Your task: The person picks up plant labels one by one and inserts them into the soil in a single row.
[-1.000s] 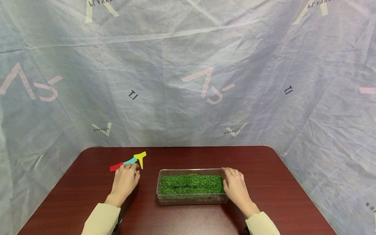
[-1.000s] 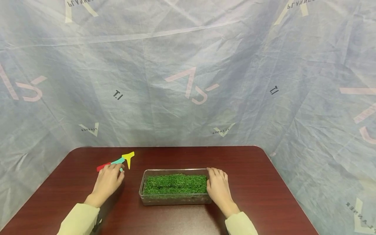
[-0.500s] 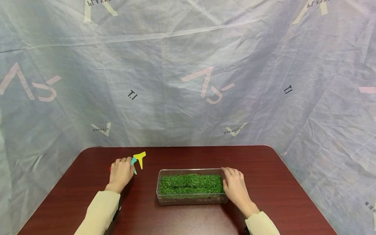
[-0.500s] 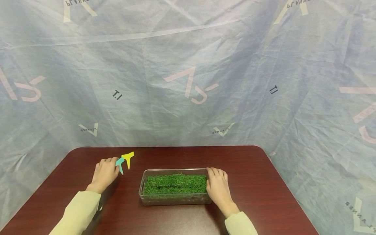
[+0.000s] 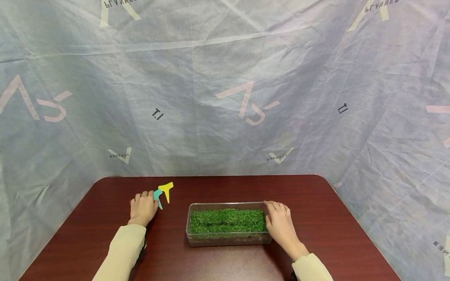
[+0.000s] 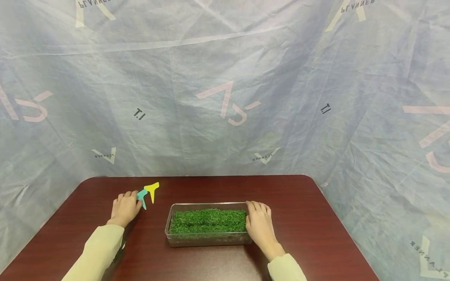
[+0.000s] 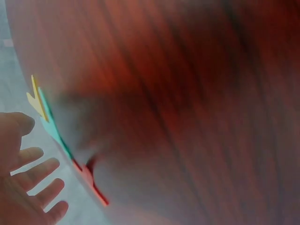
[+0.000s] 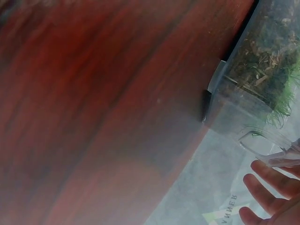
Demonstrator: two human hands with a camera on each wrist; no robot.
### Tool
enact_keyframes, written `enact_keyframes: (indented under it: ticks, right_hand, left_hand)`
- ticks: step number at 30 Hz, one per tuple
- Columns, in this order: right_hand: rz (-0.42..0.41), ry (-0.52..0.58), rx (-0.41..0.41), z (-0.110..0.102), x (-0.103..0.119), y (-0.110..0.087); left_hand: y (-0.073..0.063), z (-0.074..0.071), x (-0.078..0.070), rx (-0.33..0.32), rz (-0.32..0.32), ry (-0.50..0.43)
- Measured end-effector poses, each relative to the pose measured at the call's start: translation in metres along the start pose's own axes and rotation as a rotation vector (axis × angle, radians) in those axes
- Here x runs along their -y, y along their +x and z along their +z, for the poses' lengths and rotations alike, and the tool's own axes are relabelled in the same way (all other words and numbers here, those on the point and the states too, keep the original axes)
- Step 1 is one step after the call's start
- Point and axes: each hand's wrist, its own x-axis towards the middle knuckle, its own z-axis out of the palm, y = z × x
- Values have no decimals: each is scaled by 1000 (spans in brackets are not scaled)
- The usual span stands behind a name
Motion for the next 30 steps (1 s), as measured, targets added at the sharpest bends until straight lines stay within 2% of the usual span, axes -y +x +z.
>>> enact_keyframes:
  ticks: [5,11,15,24,30]
  right_hand:
    - [-11,-4,-2,1,1,2]
    - [-22,-17,-21,0,3,3]
    - [-19,-16,-26,-1,2,2]
    - [-4,-21,8,-3,1,2]
    - [-14,-29,-1,-3,1,1]
  left_hand:
    - [-1,4,-1,17,-25,-11]
    - [-2,4,-4,136,-68,-24]
    - [-3,3,-7,181,-71,-24]
    - [-4,0,-9,201,-68,-20]
    - [-6,1,-8,205,-58,-16]
